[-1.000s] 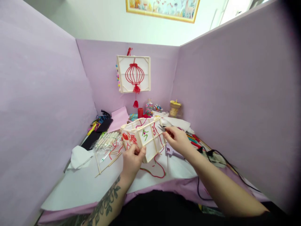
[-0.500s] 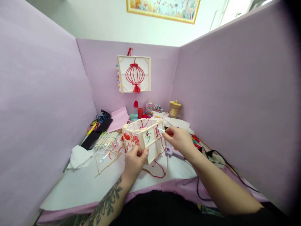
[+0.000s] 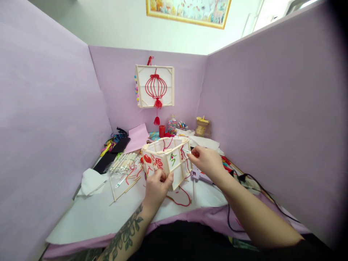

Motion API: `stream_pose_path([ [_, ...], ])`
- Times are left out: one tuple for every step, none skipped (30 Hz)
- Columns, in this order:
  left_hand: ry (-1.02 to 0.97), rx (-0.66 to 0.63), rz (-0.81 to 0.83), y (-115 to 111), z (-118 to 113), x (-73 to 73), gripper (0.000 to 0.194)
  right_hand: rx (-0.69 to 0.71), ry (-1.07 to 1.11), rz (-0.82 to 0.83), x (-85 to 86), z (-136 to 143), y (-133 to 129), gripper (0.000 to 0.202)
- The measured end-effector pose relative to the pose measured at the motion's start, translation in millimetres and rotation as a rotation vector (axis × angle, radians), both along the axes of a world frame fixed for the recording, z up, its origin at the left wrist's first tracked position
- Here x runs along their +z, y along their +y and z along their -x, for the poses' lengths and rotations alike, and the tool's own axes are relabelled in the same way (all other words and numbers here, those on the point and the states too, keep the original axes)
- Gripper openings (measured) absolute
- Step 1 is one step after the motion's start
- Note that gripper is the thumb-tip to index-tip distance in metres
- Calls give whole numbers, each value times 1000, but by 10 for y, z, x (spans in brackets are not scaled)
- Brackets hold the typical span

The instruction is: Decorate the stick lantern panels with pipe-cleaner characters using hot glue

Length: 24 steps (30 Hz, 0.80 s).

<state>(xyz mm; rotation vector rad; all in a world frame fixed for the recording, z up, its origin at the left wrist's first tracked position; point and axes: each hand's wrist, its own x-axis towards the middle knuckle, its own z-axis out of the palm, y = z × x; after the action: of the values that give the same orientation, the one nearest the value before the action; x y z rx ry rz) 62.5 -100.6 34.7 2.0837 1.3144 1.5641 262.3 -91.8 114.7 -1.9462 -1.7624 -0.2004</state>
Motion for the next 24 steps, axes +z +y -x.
stream_pose_path([
  [2, 0, -2, -1, -2, 0, 35, -3, -7, -2, -1, 0, 2, 20],
  [2, 1, -4, -2, -3, 0, 35, -6, -13, -2, -3, -1, 4, 19],
  [2, 1, -6, -2, -4, -1, 36, -8, -17, -1, -4, -2, 7, 19],
  [2, 1, -6, -2, -4, -3, 36, -9, -19, 3, -4, -4, 9, 19],
  [2, 1, -5, -1, -4, -5, 36, -11, -20, 9, -4, -4, 11, 19],
  [3, 0, -3, -1, -3, -6, 36, -12, -20, 14, -3, -4, 12, 19],
  [4, 0, 1, -1, -2, -8, 36, -11, -19, 18, -2, -3, 12, 19],
  [6, -1, 7, -2, -1, -9, 36, -10, -19, 20, 1, -1, 12, 18],
  [8, -2, 11, -2, 0, -9, 36, -9, -17, 21, 4, 2, 10, 18],
  [8, -1, 14, -2, 2, -10, 36, -7, -14, 20, 8, 3, 5, 17],
  [8, 0, 18, -2, 5, -11, 36, -4, -10, 19, 13, 0, -1, 17],
  [7, 1, 23, -1, 8, -11, 36, -1, -4, 19, 16, -7, -10, 17],
  [6, 3, 28, 0, 13, -11, 36, 2, 7, 19, 18, -21, -22, 18],
  [4, 7, 34, 2, 19, -9, 36, 7, 24, 17, 14, -43, -36, 19],
  [0, 13, 39, 6, 27, -5, 36, 16, 50, 11, 4, -74, -53, 20],
  [-7, 19, 43, 11, 38, 1, 37, 30, 89, 2, -15, -111, -69, 20],
  [-15, 28, 45, 16, 50, 10, 37, 54, 144, -11, -43, -152, -85, 21],
  [-24, 40, 45, 22, 65, 21, 37, 89, 214, -29, -81, -192, -98, 23],
  [-33, 50, 46, 27, 82, 36, 37, 129, 291, -50, -125, -227, -106, 25],
  [-40, 60, 48, 33, 101, 53, 38, 167, 370, -71, -174, -252, -108, 27],
  [-47, 67, 54, 37, 122, 71, 38, 200, 443, -87, -221, -263, -101, 28],
  [-52, 73, 64, 41, 143, 89, 38, 228, 502, -97, -264, -256, -86, 28],
  [-56, 77, 75, 44, 166, 107, 39, 254, 542, -110, -297, -231, -62, 27],
  [-61, 80, 88, 46, 188, 123, 39, 280, 567, -132, -320, -190, -29, 26],
])
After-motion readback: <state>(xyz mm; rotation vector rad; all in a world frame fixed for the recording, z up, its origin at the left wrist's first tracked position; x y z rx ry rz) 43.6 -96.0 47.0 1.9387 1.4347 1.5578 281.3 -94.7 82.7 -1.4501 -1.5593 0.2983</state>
